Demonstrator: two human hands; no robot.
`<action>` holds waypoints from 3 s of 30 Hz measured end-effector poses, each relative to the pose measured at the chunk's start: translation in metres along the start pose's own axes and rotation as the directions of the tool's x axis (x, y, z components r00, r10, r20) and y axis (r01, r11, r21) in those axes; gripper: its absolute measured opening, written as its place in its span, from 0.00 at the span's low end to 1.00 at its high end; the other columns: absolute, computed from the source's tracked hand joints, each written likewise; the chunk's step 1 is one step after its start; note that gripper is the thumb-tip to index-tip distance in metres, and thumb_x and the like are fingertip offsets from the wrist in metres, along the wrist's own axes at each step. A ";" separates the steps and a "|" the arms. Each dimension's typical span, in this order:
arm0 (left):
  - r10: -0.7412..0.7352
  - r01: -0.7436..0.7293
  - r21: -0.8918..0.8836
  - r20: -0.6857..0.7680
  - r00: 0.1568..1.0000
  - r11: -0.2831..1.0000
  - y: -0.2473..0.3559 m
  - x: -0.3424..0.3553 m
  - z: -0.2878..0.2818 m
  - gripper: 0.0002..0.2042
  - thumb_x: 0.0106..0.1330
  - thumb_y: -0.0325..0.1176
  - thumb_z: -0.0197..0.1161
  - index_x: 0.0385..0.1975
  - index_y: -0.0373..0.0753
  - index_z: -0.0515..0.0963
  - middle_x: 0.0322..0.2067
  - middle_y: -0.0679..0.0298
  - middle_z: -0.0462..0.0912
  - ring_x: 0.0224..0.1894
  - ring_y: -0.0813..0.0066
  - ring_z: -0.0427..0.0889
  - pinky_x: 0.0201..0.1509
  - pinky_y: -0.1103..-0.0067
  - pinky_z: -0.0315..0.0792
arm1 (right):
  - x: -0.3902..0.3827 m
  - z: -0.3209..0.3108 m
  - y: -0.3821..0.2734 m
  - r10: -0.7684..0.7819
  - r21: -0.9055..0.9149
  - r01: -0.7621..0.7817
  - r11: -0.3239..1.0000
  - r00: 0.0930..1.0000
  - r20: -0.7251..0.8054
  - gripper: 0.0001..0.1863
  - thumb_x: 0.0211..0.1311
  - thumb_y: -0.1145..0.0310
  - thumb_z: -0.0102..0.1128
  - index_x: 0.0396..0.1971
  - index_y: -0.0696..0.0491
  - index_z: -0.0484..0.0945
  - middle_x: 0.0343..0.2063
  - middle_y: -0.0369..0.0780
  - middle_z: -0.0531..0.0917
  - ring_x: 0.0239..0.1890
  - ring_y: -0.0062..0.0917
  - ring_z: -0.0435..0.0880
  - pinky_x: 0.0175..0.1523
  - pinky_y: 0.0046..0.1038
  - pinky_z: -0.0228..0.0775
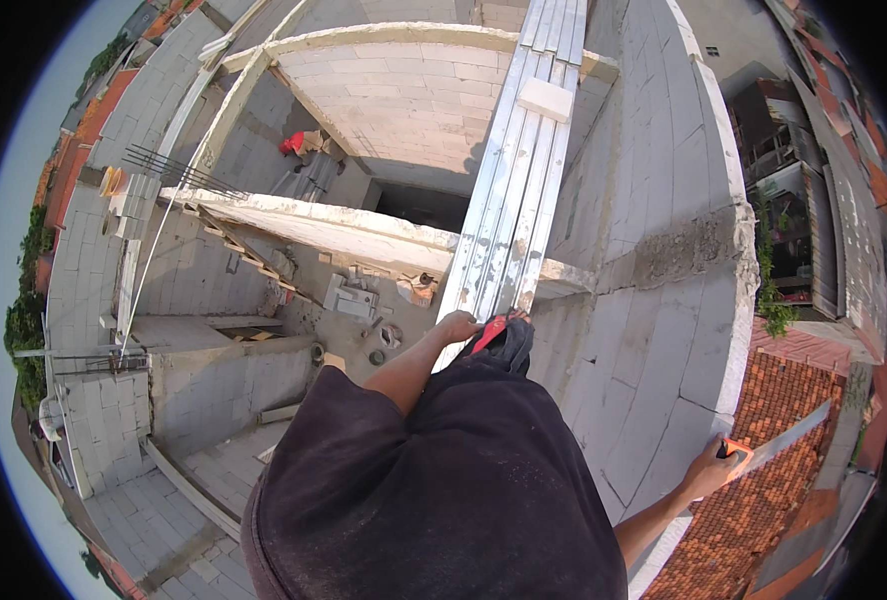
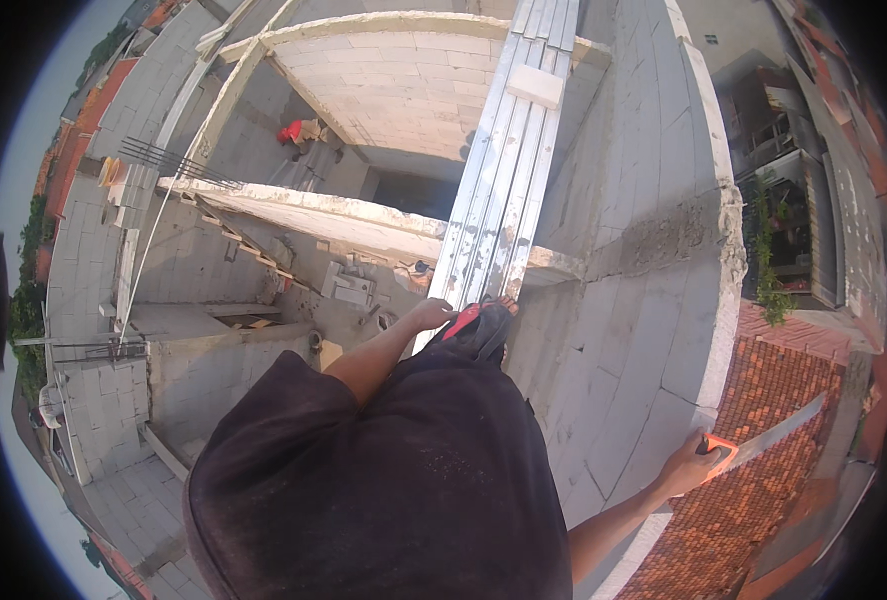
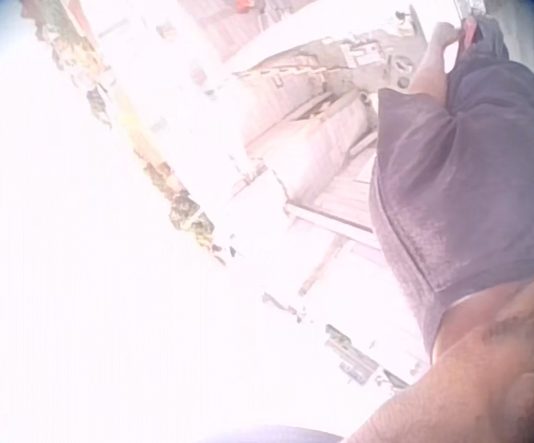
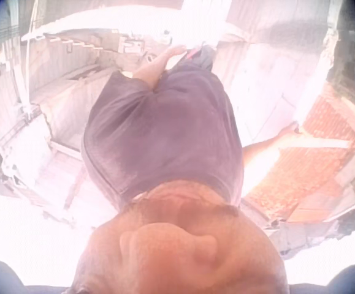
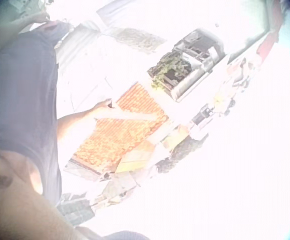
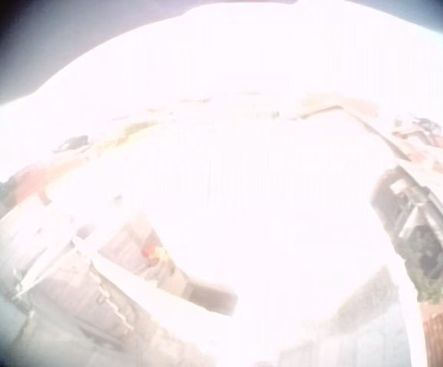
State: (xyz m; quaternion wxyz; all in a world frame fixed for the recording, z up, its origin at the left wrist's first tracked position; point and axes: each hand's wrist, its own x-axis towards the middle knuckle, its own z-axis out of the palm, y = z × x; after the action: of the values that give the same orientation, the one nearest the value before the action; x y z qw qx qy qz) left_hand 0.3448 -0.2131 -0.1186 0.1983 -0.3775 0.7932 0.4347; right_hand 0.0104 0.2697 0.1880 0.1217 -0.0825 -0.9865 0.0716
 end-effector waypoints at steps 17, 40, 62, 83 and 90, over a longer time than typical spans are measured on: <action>0.369 -0.403 0.212 0.182 0.911 0.890 -0.145 0.003 0.075 0.16 0.75 0.39 0.59 0.48 0.37 0.89 0.45 0.46 0.92 0.49 0.47 0.91 0.52 0.61 0.83 | -0.006 -0.015 -0.011 -0.044 0.195 0.056 0.979 0.997 -0.066 0.28 0.71 0.47 0.67 0.41 0.63 0.81 0.34 0.58 0.89 0.40 0.59 0.88 0.46 0.53 0.78; -0.094 0.350 -0.685 0.383 0.919 0.639 -0.160 -0.024 0.162 0.17 0.77 0.35 0.55 0.53 0.34 0.87 0.46 0.55 0.92 0.49 0.65 0.88 0.51 0.68 0.79 | 0.041 -0.036 0.004 -0.138 0.114 0.099 0.989 0.899 0.415 0.31 0.61 0.42 0.76 0.44 0.59 0.85 0.35 0.49 0.91 0.39 0.38 0.93 0.47 0.40 0.82; -0.252 0.267 -0.622 0.115 0.961 0.736 -0.099 0.033 0.000 0.16 0.74 0.38 0.58 0.51 0.37 0.88 0.44 0.49 0.92 0.47 0.58 0.90 0.49 0.64 0.80 | 0.078 -0.016 -0.161 -0.103 0.507 0.105 0.856 0.994 -0.031 0.20 0.73 0.60 0.71 0.52 0.62 0.83 0.30 0.43 0.84 0.33 0.31 0.81 0.44 0.34 0.74; -0.367 0.379 -0.649 0.162 0.916 0.660 -0.083 0.114 -0.206 0.20 0.74 0.46 0.67 0.61 0.47 0.86 0.47 0.57 0.92 0.50 0.61 0.90 0.55 0.63 0.82 | 0.241 0.133 -0.386 -0.067 -0.008 0.067 0.998 0.995 0.072 0.27 0.70 0.47 0.69 0.48 0.59 0.83 0.44 0.56 0.89 0.49 0.54 0.89 0.54 0.53 0.79; 0.005 -0.027 0.147 0.148 0.989 0.989 -0.101 0.216 -0.240 0.19 0.76 0.46 0.63 0.56 0.41 0.87 0.49 0.49 0.91 0.53 0.54 0.90 0.55 0.62 0.81 | 0.243 0.122 -0.406 -0.018 -0.104 0.031 0.994 0.993 0.121 0.23 0.68 0.49 0.69 0.47 0.55 0.80 0.46 0.51 0.90 0.51 0.49 0.89 0.56 0.49 0.79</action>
State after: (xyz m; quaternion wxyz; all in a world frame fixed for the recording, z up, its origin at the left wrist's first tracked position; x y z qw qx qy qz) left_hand 0.2882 -0.5409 -0.1812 0.2803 -0.3224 0.8095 0.4028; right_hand -0.3118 -0.0972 0.1917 0.0588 -0.0723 -0.9954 0.0224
